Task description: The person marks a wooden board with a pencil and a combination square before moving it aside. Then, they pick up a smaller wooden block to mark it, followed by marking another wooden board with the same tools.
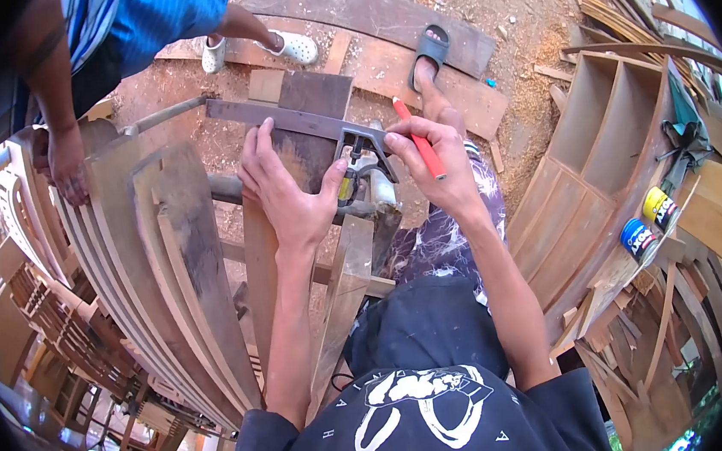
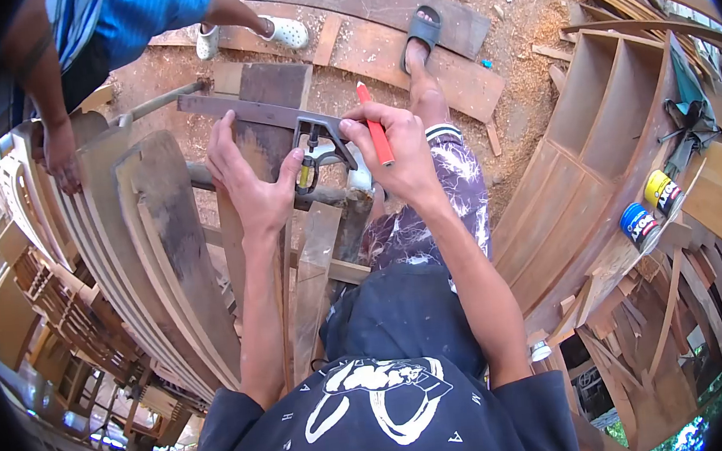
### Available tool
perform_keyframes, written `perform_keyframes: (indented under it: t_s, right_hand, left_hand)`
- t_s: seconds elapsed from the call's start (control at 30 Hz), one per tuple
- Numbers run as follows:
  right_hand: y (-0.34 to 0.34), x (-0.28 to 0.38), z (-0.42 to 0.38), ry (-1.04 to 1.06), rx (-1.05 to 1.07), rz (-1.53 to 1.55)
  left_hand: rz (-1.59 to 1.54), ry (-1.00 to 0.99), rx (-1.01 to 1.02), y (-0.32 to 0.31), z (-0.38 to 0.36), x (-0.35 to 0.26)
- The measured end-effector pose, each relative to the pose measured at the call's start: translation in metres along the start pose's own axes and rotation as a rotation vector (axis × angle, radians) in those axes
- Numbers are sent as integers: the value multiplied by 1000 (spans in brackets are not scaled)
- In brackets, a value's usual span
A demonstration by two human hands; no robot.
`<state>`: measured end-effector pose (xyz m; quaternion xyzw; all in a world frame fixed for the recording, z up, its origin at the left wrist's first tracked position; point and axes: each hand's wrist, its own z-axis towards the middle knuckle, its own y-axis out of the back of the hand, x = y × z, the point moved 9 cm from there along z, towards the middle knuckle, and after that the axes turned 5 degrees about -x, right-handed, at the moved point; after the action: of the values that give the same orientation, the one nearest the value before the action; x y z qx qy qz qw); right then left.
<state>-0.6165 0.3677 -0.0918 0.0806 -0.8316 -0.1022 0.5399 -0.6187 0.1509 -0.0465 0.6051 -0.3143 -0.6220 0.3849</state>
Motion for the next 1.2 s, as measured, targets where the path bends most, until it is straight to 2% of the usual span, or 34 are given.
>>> perform_keyframes:
  t_s: [0.03,0.3,0.67,0.73,1.03,1.17,1.2]
  right_hand:
    - [0,-6,-1,-54,-21,50]
    - [-3,-11,7,-100,19,112]
    - [-2,-6,9,-137,20,61]
    - [-4,-9,9,-206,76,54]
    - [-3,-11,9,-211,94,130]
    - [-3,-2,12,-148,83,68]
    - [-3,5,14,-77,92,14]
  left_hand:
    - [9,7,23,-6,1,3]
    - [-50,-71,-54,-9,2,0]
    - [26,-30,-54,-12,1,3]
    - [35,-22,-60,-10,1,2]
    - [46,-12,-68,-11,2,2]
    - [56,0,-57,-9,2,2]
    - [57,-2,-52,-10,3,2]
